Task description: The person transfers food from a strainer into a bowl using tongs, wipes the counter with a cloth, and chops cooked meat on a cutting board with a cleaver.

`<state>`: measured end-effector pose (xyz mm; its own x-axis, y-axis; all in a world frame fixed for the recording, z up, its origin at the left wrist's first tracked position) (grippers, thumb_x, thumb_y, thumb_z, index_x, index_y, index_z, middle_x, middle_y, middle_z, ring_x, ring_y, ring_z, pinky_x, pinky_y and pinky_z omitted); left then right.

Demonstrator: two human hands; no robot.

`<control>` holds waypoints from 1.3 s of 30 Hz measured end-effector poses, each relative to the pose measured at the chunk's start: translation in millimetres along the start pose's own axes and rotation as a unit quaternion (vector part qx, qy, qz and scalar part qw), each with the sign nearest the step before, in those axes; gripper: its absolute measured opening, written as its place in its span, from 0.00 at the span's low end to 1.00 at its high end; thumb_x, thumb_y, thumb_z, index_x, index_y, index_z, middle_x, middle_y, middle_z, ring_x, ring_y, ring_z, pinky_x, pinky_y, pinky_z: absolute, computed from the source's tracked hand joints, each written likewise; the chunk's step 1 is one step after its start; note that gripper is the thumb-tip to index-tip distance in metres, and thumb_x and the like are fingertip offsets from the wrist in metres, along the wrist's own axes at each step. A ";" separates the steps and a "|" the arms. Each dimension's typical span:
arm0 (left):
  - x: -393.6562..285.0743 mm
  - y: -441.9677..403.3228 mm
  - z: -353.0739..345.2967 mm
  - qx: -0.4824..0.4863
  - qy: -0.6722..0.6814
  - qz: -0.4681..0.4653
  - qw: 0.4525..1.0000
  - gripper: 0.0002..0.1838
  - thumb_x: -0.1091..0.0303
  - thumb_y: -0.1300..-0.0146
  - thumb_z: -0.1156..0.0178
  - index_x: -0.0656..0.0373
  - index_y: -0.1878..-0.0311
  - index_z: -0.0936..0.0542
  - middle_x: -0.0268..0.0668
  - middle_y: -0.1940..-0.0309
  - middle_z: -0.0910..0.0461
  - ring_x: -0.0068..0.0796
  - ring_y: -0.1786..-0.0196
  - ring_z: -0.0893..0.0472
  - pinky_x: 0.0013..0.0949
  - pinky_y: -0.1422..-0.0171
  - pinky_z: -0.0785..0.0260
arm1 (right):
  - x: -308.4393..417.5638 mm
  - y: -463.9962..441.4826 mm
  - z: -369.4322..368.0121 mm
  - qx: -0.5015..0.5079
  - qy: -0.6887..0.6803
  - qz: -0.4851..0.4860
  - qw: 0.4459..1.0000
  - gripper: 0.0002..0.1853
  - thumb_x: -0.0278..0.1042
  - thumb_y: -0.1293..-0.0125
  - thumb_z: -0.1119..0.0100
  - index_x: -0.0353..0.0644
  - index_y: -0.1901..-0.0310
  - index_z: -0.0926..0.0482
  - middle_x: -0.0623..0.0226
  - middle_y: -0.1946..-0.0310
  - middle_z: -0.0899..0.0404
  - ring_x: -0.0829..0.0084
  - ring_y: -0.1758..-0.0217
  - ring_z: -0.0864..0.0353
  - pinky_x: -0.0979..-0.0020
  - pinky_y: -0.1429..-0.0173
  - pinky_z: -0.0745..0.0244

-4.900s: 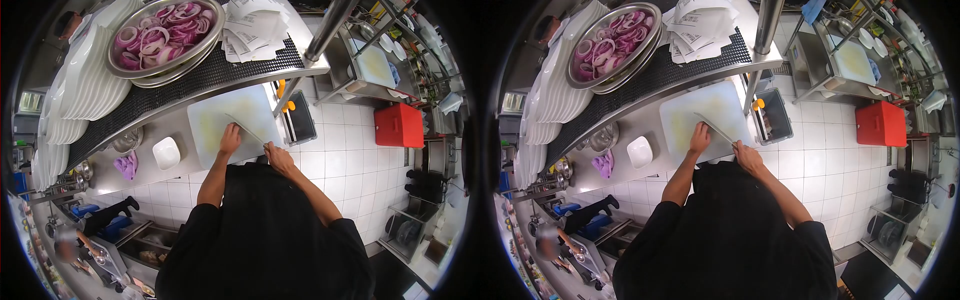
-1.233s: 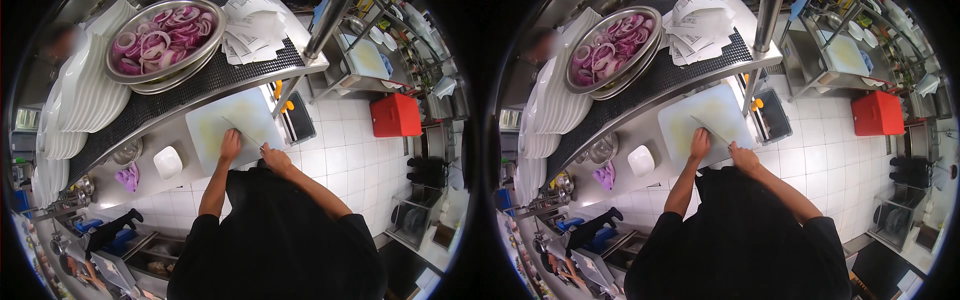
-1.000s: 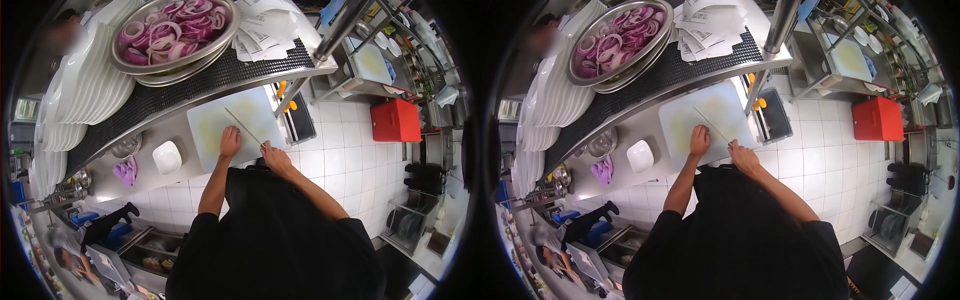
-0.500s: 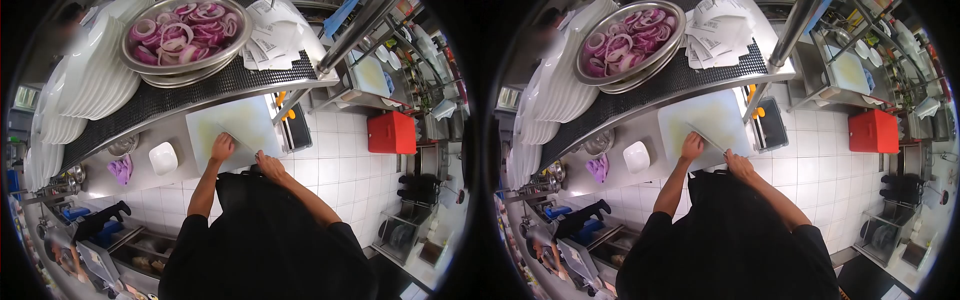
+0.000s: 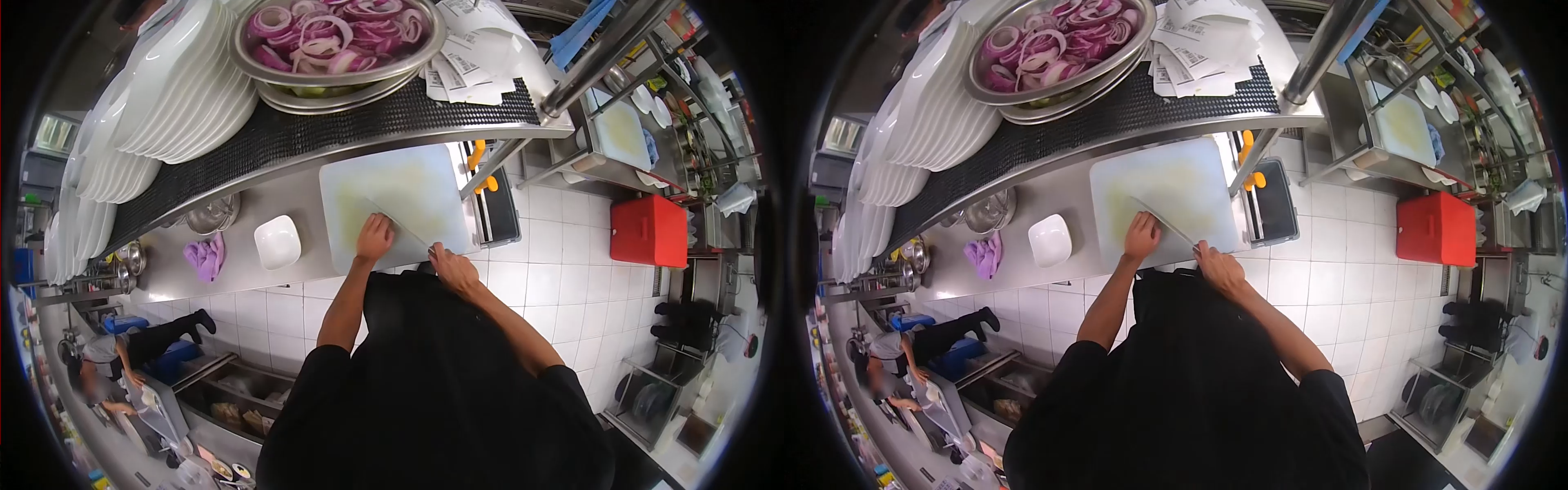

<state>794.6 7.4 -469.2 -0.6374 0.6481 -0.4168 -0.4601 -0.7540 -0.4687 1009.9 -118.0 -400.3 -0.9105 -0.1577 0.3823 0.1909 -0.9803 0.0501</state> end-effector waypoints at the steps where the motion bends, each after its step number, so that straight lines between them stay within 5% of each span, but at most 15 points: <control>1: 0.7 7.0 -0.7 0.008 0.000 0.009 1.000 0.15 0.73 0.46 0.37 0.65 0.54 0.20 0.45 0.54 0.22 0.48 0.47 0.23 0.45 0.37 0.28 | 0.0 3.3 -3.4 -0.004 -0.002 0.002 1.000 0.14 0.45 0.21 0.48 0.42 0.52 0.33 0.56 0.76 0.18 0.55 0.76 0.14 0.56 0.76 0.18; 7: 2.1 20.3 -3.3 0.055 0.015 0.063 0.996 0.17 0.73 0.45 0.37 0.66 0.51 0.20 0.48 0.49 0.21 0.52 0.43 0.23 0.46 0.34 0.28 | 0.9 8.1 -4.3 -0.023 -0.006 0.025 0.999 0.14 0.46 0.22 0.47 0.43 0.52 0.32 0.59 0.75 0.18 0.56 0.76 0.14 0.56 0.76 0.18; 19: -9.8 25.5 4.8 -0.028 -0.036 0.009 0.999 0.20 0.73 0.45 0.38 0.66 0.47 0.21 0.51 0.46 0.23 0.53 0.41 0.24 0.49 0.34 0.29 | 5.7 8.0 16.8 0.018 0.013 0.015 1.000 0.14 0.46 0.21 0.49 0.42 0.51 0.32 0.57 0.71 0.17 0.53 0.74 0.14 0.55 0.73 0.17; 22: -13.2 24.3 3.6 0.082 -0.041 0.067 0.994 0.22 0.72 0.46 0.37 0.64 0.46 0.23 0.49 0.44 0.25 0.50 0.39 0.26 0.48 0.33 0.31 | -3.5 13.1 13.9 -0.017 -0.029 -0.004 0.999 0.14 0.44 0.21 0.49 0.41 0.50 0.33 0.54 0.67 0.16 0.49 0.71 0.14 0.52 0.68 0.17; 25: -24.1 1.3 14.2 0.076 -0.037 0.002 0.996 0.23 0.71 0.46 0.37 0.64 0.45 0.25 0.47 0.43 0.26 0.48 0.37 0.28 0.47 0.32 0.33 | -14.6 14.1 14.0 -0.025 -0.076 -0.068 0.995 0.14 0.43 0.21 0.49 0.39 0.50 0.34 0.49 0.66 0.15 0.44 0.69 0.15 0.48 0.64 0.18; 31: -23.9 -42.6 -10.4 0.219 -0.022 -0.098 0.971 0.20 0.73 0.44 0.40 0.66 0.46 0.23 0.46 0.45 0.25 0.45 0.39 0.27 0.42 0.33 0.32 | -22.9 7.2 18.5 0.015 -0.082 -0.101 0.991 0.16 0.42 0.21 0.50 0.35 0.50 0.35 0.43 0.72 0.17 0.40 0.69 0.15 0.45 0.65 0.20; 39: -34.4 -57.5 -22.7 0.237 -0.049 -0.110 0.964 0.18 0.70 0.40 0.41 0.68 0.48 0.20 0.47 0.49 0.21 0.44 0.41 0.24 0.41 0.33 0.28 | -0.9 5.6 30.0 0.029 -0.092 -0.129 0.987 0.17 0.44 0.21 0.51 0.34 0.50 0.35 0.40 0.74 0.17 0.38 0.70 0.16 0.40 0.66 0.21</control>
<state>857.0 30.9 -445.7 -0.5360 0.8027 -0.2616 -0.8075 -0.5779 -0.1185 1022.9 -119.8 -372.6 -0.8510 0.1256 0.5100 -0.0130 -0.9757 0.2186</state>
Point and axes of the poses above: each hand's wrist, its own y-axis away from the middle knuckle, its own z-axis out of the back of the hand, x = y × z, the point moved 3 cm from there along -y, towards the middle knuckle
